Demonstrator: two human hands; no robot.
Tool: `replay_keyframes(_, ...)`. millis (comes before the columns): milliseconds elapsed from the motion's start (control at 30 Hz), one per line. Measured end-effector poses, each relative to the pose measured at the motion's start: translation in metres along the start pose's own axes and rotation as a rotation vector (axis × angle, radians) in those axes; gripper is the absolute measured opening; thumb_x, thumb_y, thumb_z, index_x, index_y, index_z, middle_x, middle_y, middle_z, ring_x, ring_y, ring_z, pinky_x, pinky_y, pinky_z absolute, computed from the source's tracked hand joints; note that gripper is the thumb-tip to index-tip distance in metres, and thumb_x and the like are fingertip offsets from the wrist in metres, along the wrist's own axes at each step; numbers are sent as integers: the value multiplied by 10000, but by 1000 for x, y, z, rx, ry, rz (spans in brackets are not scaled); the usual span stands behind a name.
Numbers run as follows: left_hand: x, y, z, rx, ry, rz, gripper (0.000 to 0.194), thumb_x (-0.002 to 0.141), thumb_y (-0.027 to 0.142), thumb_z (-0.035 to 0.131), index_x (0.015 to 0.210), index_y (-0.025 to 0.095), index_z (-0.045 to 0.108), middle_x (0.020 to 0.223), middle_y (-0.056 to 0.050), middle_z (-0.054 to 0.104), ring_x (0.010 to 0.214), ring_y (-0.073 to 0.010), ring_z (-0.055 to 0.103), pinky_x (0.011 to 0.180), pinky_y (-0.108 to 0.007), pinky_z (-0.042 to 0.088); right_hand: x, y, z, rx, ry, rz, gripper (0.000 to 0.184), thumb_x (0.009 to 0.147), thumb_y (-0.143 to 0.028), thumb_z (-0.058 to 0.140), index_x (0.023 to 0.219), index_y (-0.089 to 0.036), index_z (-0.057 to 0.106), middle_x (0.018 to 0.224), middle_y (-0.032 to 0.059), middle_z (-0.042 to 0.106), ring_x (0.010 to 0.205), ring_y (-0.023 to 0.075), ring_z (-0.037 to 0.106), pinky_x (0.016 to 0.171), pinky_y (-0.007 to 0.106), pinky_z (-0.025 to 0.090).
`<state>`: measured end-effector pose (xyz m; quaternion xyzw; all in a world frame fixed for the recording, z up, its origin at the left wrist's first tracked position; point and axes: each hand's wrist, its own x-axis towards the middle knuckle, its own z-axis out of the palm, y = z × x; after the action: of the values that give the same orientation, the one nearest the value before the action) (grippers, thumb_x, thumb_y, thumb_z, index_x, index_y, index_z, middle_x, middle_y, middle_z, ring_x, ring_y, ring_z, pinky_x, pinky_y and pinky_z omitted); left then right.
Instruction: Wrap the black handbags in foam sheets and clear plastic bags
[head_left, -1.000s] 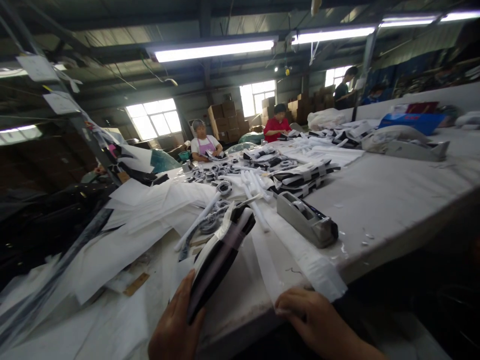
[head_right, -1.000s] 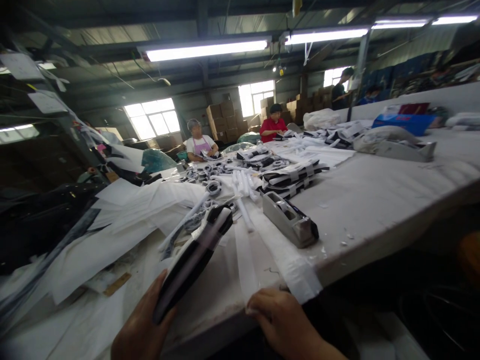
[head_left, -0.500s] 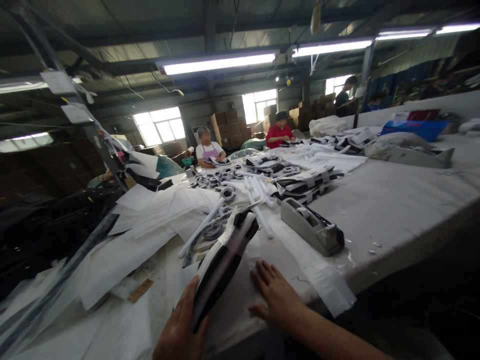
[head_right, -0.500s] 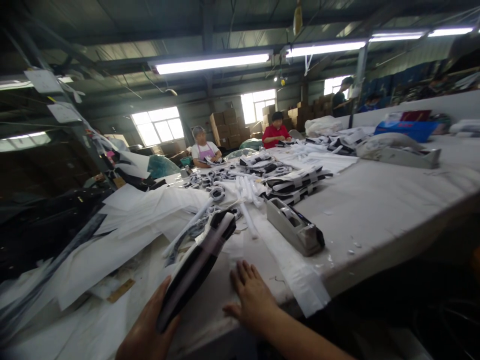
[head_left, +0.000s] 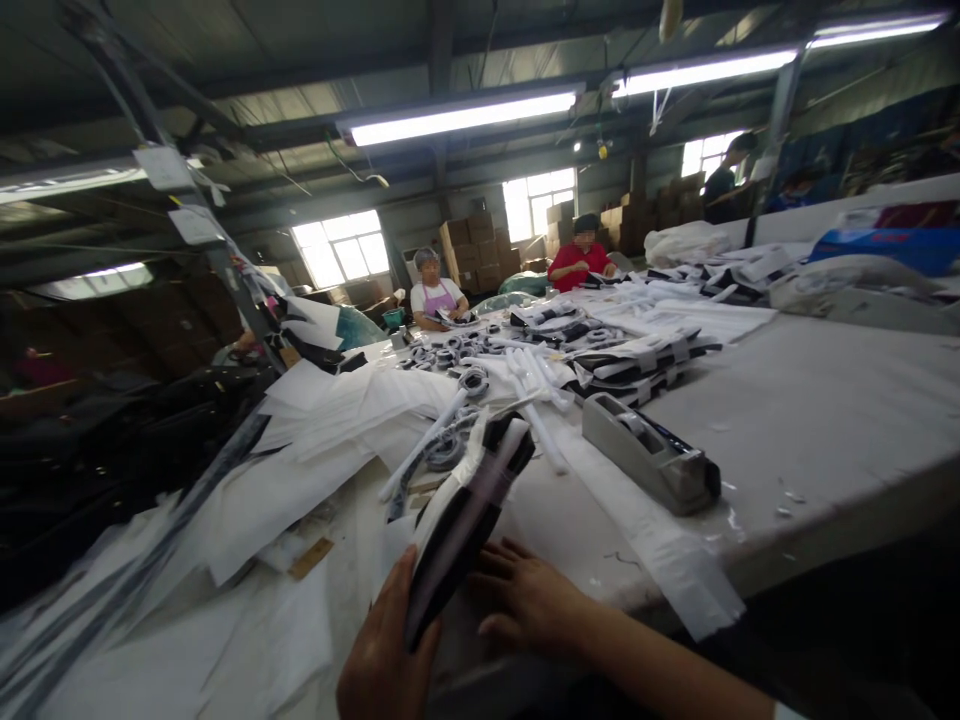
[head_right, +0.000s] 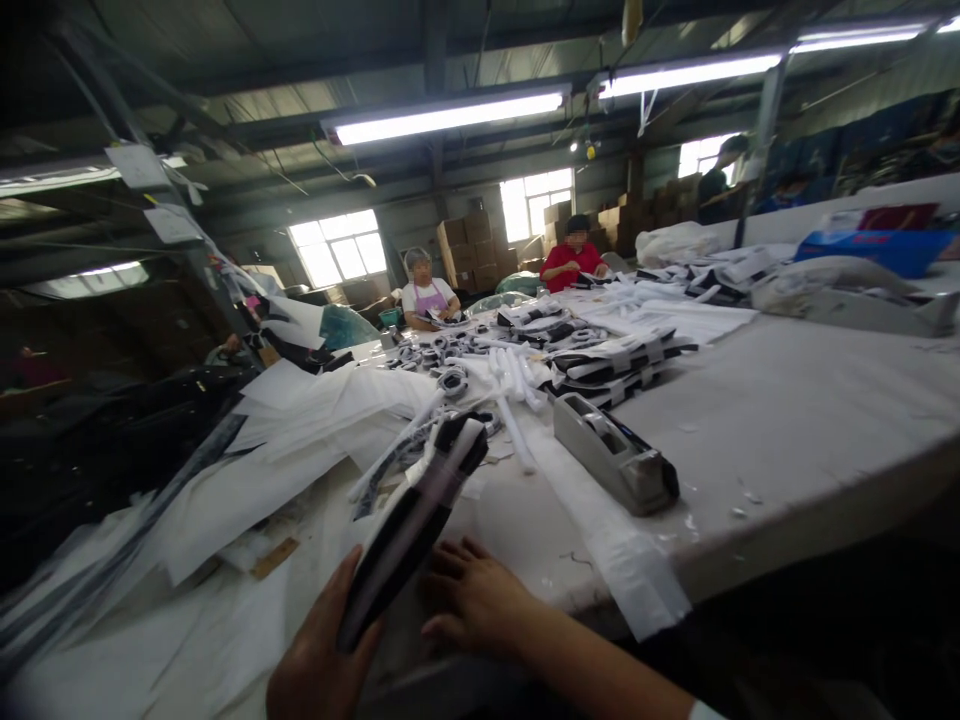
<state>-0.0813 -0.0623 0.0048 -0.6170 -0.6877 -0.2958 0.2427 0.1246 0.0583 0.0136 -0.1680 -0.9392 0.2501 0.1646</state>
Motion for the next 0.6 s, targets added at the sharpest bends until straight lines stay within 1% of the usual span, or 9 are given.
replay_keyframes(67, -4, 1, 3, 10, 4, 73, 695, 922, 196, 510, 1548, 277, 220, 1400, -29, 584, 1138, -213, 658, 866, -287, 581, 0, 5, 0, -5, 43, -40, 457, 940, -452, 568, 1363, -280, 567, 1493, 83, 487, 1405, 295, 395, 1186, 510, 266)
replay_keyframes(133, -9, 1, 6, 27, 25, 145, 650, 942, 179, 477, 1544, 251, 242, 1389, -39, 593, 1154, -196, 649, 912, -275, 561, -10, 10, 2, -16, 153, -31, 404, 954, -345, 549, 1338, -228, 591, 1457, 120, 520, 1381, 292, 429, 1160, 477, 334)
replay_keyframes(200, -14, 0, 7, 38, 55, 227, 600, 964, 190, 452, 1535, 231, 272, 1368, -47, 611, 1164, -180, 642, 952, -261, 538, -27, 12, 4, -20, 294, -14, 336, 972, -261, 497, 1270, -184, 631, 1329, 145, 621, 1261, 269, 555, 1063, 410, 465)
replay_keyframes(267, -16, -2, 7, 44, 86, 309, 561, 982, 219, 440, 1526, 202, 302, 1337, -59, 634, 1174, -170, 635, 978, -245, 521, -46, 8, 0, -24, 393, -66, 277, 977, -204, 466, 1171, -184, 663, 1137, 123, 712, 1071, 230, 664, 931, 341, 549)
replay_keyframes(333, -16, -4, 4, 52, 105, 392, 514, 999, 249, 430, 1500, 164, 359, 1309, -75, 653, 1191, -174, 624, 1017, -248, 498, -61, -1, -11, -32, 414, -152, 227, 950, -167, 500, 1099, -209, 667, 1019, 87, 740, 969, 212, 694, 877, 313, 567)
replay_keyframes(400, -14, -4, 0, 64, 126, 477, 436, 1010, 228, 416, 1435, 145, 466, 1281, -74, 672, 1203, -172, 616, 1058, -251, 464, -68, -11, -28, -43, 413, -227, 252, 915, -130, 539, 1115, -236, 651, 1021, 65, 747, 984, 211, 697, 901, 304, 562)
replay_keyframes(500, -11, 2, -5, 51, 191, 559, 372, 1022, 133, 362, 1271, 190, 633, 1212, -20, 712, 1193, -137, 617, 1114, -245, 398, -54, -20, -57, -62, 474, -242, 291, 913, -126, 541, 1153, -255, 643, 1078, 56, 744, 1054, 212, 682, 957, 308, 536)
replay_keyframes(533, -11, 5, -6, 37, 225, 563, 379, 1024, 120, 356, 1208, 214, 673, 1176, 5, 729, 1171, -121, 630, 1126, -240, 380, -43, -20, -66, -58, 498, -191, 262, 929, -153, 526, 1134, -247, 658, 1094, 65, 740, 1065, 216, 676, 962, 315, 528)
replay_keyframes(600, -12, 10, -7, 8, 288, 547, 359, 1024, 134, 392, 1094, 253, 723, 1098, 47, 755, 1094, -91, 669, 1141, -227, 353, -12, -12, -81, -51, 432, 26, 244, 962, -228, 479, 1080, -227, 692, 1113, 79, 732, 1041, 217, 678, 944, 318, 520)
